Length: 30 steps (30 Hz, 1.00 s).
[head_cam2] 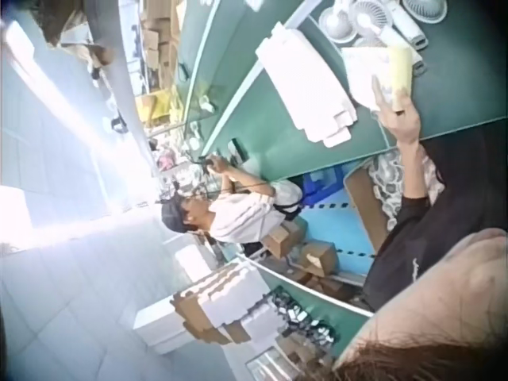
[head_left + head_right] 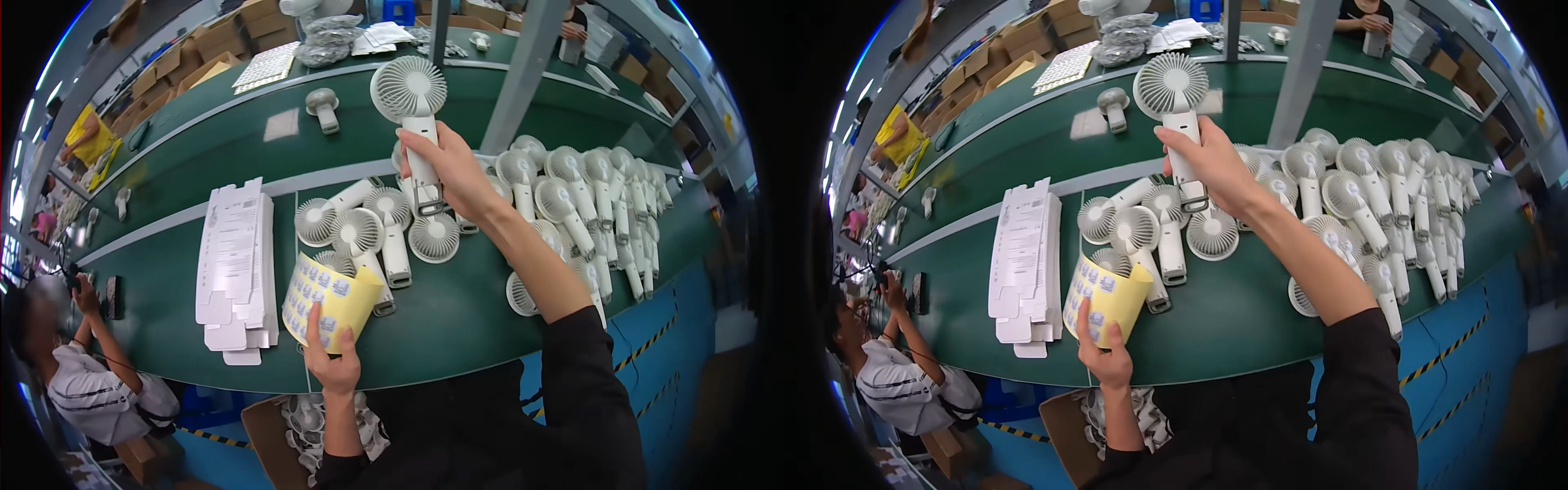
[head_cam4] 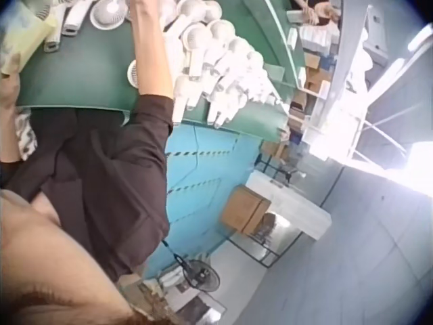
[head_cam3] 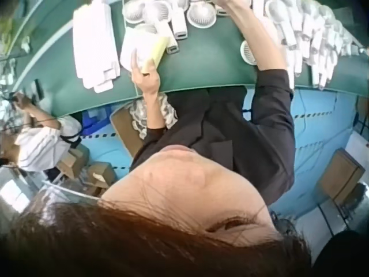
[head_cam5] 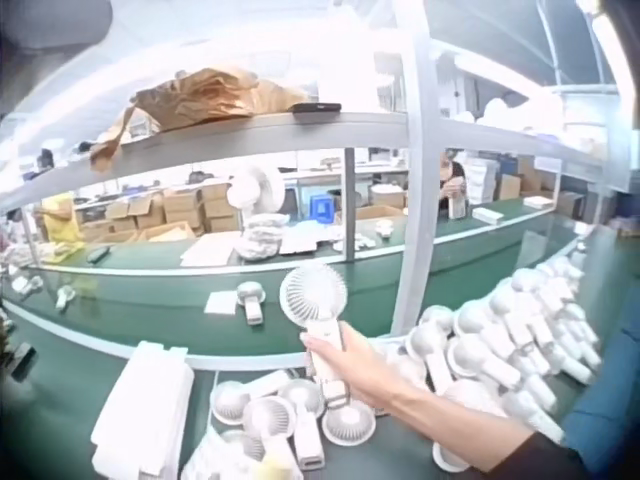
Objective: Applying circular stickers to the handles of multiple white portable fans on an assembly line.
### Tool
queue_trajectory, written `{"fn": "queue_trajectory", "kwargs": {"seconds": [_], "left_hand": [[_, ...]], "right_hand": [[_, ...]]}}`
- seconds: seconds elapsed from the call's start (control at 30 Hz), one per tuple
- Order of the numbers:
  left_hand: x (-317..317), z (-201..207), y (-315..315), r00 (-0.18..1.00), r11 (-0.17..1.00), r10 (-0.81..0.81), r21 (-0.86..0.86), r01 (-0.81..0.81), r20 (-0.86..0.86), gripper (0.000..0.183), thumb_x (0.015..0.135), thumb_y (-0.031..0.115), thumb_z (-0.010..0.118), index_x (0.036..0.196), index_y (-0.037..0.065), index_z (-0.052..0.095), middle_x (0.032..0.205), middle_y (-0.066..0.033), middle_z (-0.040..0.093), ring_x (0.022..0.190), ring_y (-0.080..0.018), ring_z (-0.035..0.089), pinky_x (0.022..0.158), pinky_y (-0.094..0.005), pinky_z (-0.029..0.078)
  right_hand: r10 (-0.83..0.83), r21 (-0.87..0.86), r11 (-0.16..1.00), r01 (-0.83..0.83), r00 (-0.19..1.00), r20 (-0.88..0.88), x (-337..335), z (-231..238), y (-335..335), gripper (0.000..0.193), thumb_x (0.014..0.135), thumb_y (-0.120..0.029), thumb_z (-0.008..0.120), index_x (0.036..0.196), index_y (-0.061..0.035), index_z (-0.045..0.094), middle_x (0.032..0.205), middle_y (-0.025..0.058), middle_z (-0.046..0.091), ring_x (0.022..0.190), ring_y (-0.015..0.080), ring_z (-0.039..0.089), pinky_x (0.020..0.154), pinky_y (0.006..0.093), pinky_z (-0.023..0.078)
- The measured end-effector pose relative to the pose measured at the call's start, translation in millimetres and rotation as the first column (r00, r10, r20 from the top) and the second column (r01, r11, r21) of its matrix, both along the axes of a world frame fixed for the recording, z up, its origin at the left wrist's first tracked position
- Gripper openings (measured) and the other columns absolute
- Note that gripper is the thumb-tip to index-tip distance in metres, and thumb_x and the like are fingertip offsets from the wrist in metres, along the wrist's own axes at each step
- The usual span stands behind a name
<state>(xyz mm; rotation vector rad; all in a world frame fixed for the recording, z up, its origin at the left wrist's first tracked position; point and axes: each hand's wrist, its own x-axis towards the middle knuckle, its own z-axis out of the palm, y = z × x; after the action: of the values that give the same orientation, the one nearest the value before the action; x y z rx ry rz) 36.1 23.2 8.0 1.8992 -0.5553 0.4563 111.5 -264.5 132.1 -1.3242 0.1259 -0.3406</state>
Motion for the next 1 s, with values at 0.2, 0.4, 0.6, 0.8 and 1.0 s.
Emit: {"fn": "queue_trajectory", "kwargs": {"seconds": [0.2, 0.4, 0.6, 0.8, 1.0], "left_hand": [[-4, 3, -4, 1.0, 1.0, 0.013, 0.0, -0.013, 0.013, 0.047, 0.093, 0.008, 0.057, 0.137, -0.004, 0.046, 0.126, -0.0199, 0.059, 0.106, -0.026, 0.062, 0.091, -0.0361, 0.049], [-6, 7, -9, 0.995, 0.995, 0.095, 0.037, -0.096, 0.026, 0.046, 0.091, 0.006, 0.06, 0.134, -0.005, 0.049, 0.126, -0.0201, 0.059, 0.104, -0.0304, 0.064, 0.09, -0.0365, 0.05], [-4, 6, -14, 0.995, 0.995, 0.095, 0.019, -0.096, 0.027, 0.044, 0.092, 0.005, 0.058, 0.134, -0.005, 0.049, 0.126, -0.0189, 0.06, 0.103, -0.0263, 0.063, 0.089, -0.0353, 0.05], [-1, 4, -17, 0.991, 0.995, 0.093, 0.032, -0.096, 0.094, 0.043, 0.093, 0.005, 0.057, 0.135, -0.005, 0.048, 0.125, -0.0189, 0.059, 0.101, -0.0245, 0.064, 0.085, -0.0343, 0.052], [-2, 4, -14, 0.99, 0.992, 0.108, 0.055, -0.114, 0.093, 0.043, 0.093, 0.007, 0.058, 0.134, -0.005, 0.049, 0.125, -0.0188, 0.06, 0.1, -0.0249, 0.064, 0.085, -0.0341, 0.052]], "right_hand": [[0.002, 0.018, 1.0, -0.004, 0.998, 0.067, -76, -6, 14, 0.024, 0.096, -0.019, 0.06, 0.11, -0.0022, 0.049, 0.088, 0.0042, 0.058, 0.072, 0.0112, 0.058, 0.068, 0.0266, 0.049], [-0.005, 0.014, 1.0, 0.003, 0.989, 0.147, -111, -28, 20, 0.033, 0.096, -0.014, 0.059, 0.122, 0.0005, 0.045, 0.099, 0.007, 0.061, 0.085, 0.015, 0.06, 0.08, 0.0294, 0.048], [-0.147, -0.144, 0.978, 0.154, 0.988, 0.056, -149, -60, 30, 0.037, 0.092, -0.004, 0.062, 0.123, 0.0033, 0.043, 0.104, 0.0097, 0.059, 0.094, 0.016, 0.06, 0.087, 0.0316, 0.048], [-0.154, -0.287, 0.949, 0.13, 0.986, -0.061, -169, -122, 43, 0.041, 0.092, -0.003, 0.063, 0.125, 0.0011, 0.039, 0.107, 0.007, 0.058, 0.094, 0.0126, 0.059, 0.081, 0.0299, 0.049], [-0.074, -0.025, 0.997, 0.074, 0.997, 0.002, -173, -90, 46, 0.037, 0.093, -0.006, 0.061, 0.122, 0.0018, 0.04, 0.107, 0.0086, 0.057, 0.092, 0.015, 0.06, 0.081, 0.0306, 0.05]]}}
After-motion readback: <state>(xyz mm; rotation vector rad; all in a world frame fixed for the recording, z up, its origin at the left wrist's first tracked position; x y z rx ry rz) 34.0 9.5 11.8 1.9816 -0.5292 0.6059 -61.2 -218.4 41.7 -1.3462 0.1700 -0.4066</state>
